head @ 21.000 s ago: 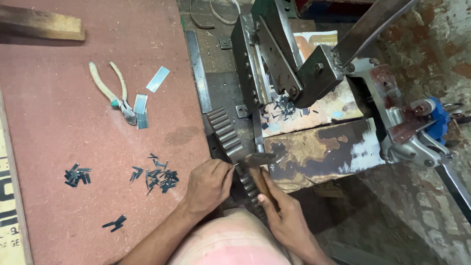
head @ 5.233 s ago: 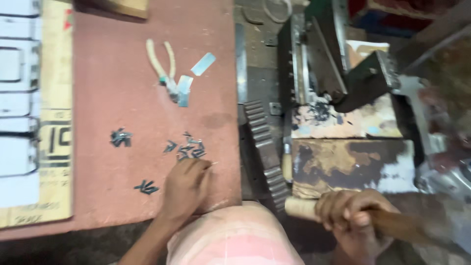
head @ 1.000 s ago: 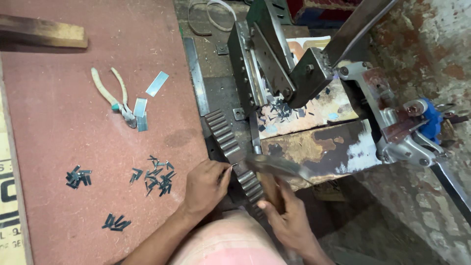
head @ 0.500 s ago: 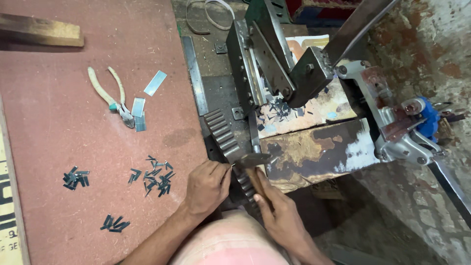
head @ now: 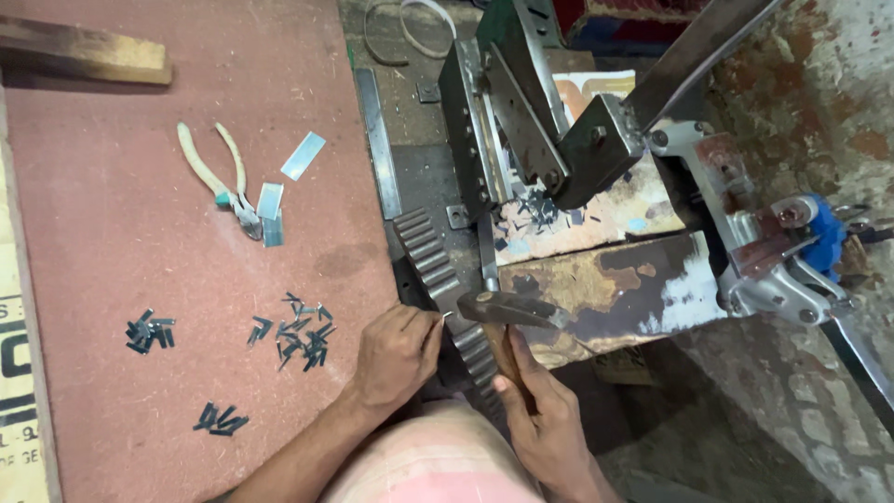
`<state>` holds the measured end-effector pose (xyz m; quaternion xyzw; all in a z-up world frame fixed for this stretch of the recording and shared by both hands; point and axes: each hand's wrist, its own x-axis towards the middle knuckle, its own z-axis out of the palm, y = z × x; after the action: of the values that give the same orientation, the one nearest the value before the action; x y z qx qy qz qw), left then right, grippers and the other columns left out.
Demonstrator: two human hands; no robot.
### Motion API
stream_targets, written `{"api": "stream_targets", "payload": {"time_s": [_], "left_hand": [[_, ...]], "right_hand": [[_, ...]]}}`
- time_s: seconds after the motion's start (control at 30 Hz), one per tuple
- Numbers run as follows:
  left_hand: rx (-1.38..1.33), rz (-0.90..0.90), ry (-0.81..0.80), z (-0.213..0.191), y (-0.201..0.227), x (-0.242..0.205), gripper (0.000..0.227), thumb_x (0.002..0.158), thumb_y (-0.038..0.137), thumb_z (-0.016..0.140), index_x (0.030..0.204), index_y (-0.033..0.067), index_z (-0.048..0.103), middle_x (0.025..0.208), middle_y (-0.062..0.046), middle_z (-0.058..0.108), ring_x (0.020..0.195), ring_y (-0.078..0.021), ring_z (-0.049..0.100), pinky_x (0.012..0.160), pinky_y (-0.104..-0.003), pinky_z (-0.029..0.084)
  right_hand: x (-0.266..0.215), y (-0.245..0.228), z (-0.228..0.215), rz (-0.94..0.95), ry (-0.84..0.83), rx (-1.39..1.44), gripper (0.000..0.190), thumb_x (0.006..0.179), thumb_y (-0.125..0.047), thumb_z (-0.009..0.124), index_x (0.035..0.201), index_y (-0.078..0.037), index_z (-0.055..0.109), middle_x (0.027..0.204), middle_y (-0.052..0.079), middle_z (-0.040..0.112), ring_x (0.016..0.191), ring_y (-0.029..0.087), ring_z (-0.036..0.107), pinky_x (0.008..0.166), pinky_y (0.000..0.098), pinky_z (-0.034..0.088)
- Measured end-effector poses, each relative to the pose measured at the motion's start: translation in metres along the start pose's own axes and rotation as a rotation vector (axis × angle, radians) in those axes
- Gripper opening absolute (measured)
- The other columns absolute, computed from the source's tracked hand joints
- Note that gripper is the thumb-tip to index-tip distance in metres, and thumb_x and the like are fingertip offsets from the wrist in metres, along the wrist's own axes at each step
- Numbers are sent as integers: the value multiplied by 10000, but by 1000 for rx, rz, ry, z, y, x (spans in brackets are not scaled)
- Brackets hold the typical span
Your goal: The person repeatedly picks small metal pieces from a workbench and hammers them on a metal gear-like tool. After several repetitions, the person switches to a wooden block and hammers the metal pieces onto a white grid-like board.
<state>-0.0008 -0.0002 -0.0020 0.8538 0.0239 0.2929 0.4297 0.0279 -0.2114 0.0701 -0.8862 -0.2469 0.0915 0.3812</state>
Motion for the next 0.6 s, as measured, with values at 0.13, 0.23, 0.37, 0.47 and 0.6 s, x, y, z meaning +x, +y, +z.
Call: {"api": "stream_targets", "payload": {"time_s": [0.13, 0.23, 0.37, 0.47, 0.6], "left_hand": [[-8, -1, -7, 0, 1, 1, 69, 823, 35, 734, 886, 18, 712, 803, -130, 677, 743, -313, 651, 684, -413, 536], [-22, -22, 0, -2, 1, -2, 54, 827, 47, 746, 873, 37, 719, 794, -122, 681, 743, -309, 661, 683, -414, 537], [-45, -115, 48, -9, 2, -10, 97, 837, 71, 763, 921, 37, 727, 853, -113, 719, 769, -287, 685, 696, -394, 554], [-76, -314, 143, -34, 6, -33, 142, 831, 79, 765, 967, 41, 749, 889, -113, 741, 779, -256, 709, 689, -360, 573], [157, -445, 274, -96, 2, -81, 200, 806, 50, 757, 1007, 48, 754, 985, -130, 742, 894, -277, 708, 770, -373, 572]], "right_hand": [[-3, 17, 6, 8, -84, -67, 494, 971, -111, 668, 1435, 7, 542, 1344, 259, 670, 1222, 325, 683, 957, 373, 545], [-3, 23, 7, 108, -21, 74, 579, 956, -89, 674, 1503, 0, 505, 1190, 255, 700, 972, 313, 656, 762, 386, 529], [-2, 2, -22, 236, 98, 495, 513, 908, -116, 685, 1385, -3, 533, 770, 115, 669, 475, 167, 568, 417, 299, 470], [17, -26, -46, -371, 136, 876, 165, 1023, -106, 682, 1102, 25, 618, 667, 65, 613, 535, 139, 567, 484, 295, 511], [42, -40, -42, -431, 13, 1042, 178, 1036, -55, 569, 862, -31, 545, 629, 58, 479, 556, 169, 475, 571, 371, 450]]}}
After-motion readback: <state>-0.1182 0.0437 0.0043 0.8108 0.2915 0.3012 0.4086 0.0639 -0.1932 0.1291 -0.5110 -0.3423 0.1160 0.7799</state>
